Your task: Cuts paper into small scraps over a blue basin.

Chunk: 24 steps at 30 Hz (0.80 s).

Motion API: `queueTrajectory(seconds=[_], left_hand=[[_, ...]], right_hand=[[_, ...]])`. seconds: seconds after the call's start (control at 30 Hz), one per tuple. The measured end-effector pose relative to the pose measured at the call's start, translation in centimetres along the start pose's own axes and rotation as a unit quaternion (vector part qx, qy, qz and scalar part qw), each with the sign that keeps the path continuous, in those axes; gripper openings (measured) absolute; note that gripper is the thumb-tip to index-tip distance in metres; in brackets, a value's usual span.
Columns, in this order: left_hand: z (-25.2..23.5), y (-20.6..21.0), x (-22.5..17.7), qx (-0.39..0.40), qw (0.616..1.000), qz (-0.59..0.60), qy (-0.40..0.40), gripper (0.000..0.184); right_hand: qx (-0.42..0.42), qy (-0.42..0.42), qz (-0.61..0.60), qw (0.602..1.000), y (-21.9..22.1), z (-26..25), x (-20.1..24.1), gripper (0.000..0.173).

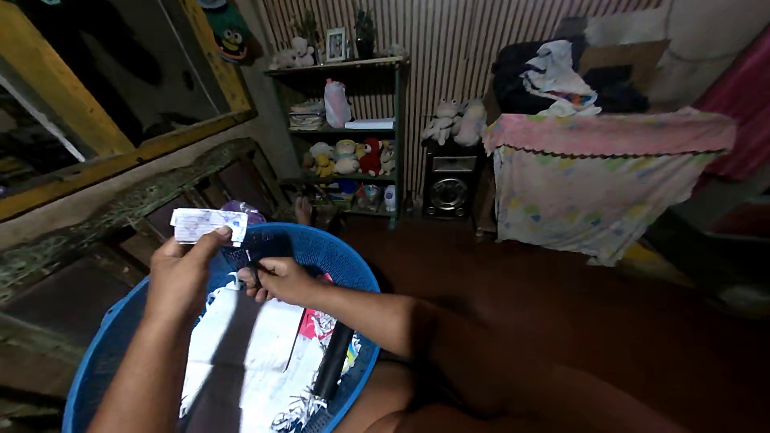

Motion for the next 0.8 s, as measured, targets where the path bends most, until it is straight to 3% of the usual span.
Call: queueTrajectory(seconds=[0.13, 0.27, 0.6, 0.8], left_hand=[[0.7, 0.4, 1.1, 0.059, 0.997, 0.005, -0.041, 0.024], [1.5, 0.9, 1.7, 0.096, 0.994, 0.0, -0.058, 0.019], [1.8, 1.4, 2.0, 0.096, 0.994, -0.019, -0.052, 0.017], [1.7, 1.3, 1.3, 0.095, 0.994, -0.029, -0.044, 0.016]], right_hand=[[0.031, -0.027, 0.046, 0.998, 0.6, 0.1, 0.7, 0.024], [0.03, 0.017, 0.069, 0.997, 1.3, 0.5, 1.4, 0.024], [0.063, 0.036, 0.075, 0.995, 1.5, 0.8, 0.8, 0.023], [0.111, 0.007, 0.051, 0.993, 1.6, 0.7, 0.9, 0.027]])
Point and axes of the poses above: each hand's wrist, its own z-axis away from the middle knuckle, its own y-axis out of the palm, x = y × z, the point moved 1 cm from there along -z, towards the middle knuckle, and after that the axes turned 6 degrees about -y, right-handed, at the moved point
